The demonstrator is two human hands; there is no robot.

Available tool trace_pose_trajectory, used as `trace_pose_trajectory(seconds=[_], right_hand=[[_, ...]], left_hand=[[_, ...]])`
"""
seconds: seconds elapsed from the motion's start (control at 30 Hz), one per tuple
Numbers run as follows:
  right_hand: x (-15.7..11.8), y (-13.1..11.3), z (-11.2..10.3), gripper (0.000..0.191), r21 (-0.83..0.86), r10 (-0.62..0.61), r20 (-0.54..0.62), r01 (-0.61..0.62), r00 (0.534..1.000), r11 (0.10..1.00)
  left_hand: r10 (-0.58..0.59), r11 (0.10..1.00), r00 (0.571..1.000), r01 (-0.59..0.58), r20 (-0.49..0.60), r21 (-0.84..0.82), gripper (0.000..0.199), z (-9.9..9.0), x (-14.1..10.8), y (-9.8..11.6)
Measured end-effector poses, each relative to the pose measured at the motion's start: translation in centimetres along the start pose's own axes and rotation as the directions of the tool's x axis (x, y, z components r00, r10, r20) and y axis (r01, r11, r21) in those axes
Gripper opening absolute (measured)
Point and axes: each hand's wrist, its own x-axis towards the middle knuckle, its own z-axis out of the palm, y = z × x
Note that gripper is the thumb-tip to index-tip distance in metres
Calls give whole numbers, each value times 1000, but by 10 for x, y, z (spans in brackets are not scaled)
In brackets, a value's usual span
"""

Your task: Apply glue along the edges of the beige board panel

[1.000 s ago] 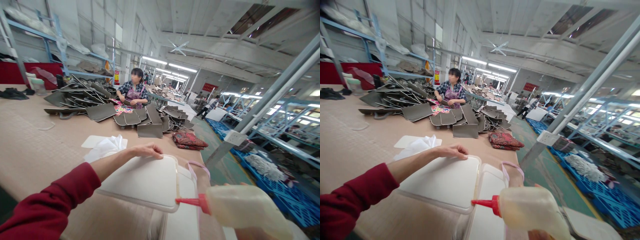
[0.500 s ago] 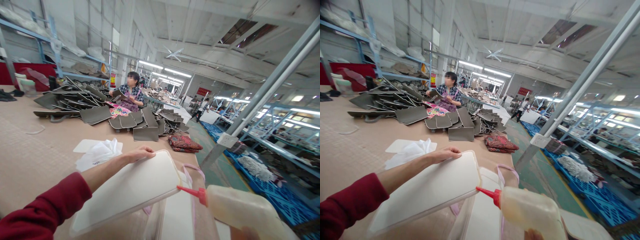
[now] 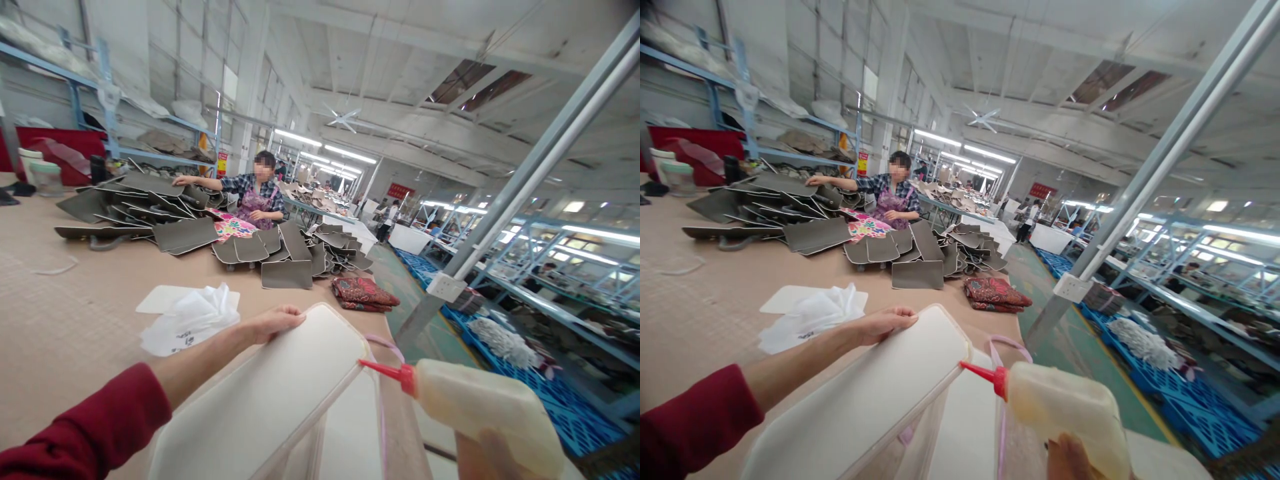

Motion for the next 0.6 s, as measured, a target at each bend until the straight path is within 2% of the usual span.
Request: trace_pose_trajectory(seconds=[0.1,0.27,0.37,0.47,0.6], right_hand=[[2,-3,5,58,50,-14,50,11,999,999],[10,11,-6,60,96,77,140,-91,987,991],[12,17,-9,62,110,73,159,-91,985,990],[13,20,-10,58,95,82,184,-101,979,990],[12,22,-7,48,82,139,152,-153,979,985]], left_hand=[[-13,1000,1000,13,2,-20,51,-1,0,-3],[-36,998,998,39,45,-51,48,-3,0,-9],[-41,996,997,45,63,-71,48,-5,0,-12],[-42,994,997,49,68,-93,53,-6,2,-15],[-38,992,997,46,74,-118,56,-6,5,-19]])
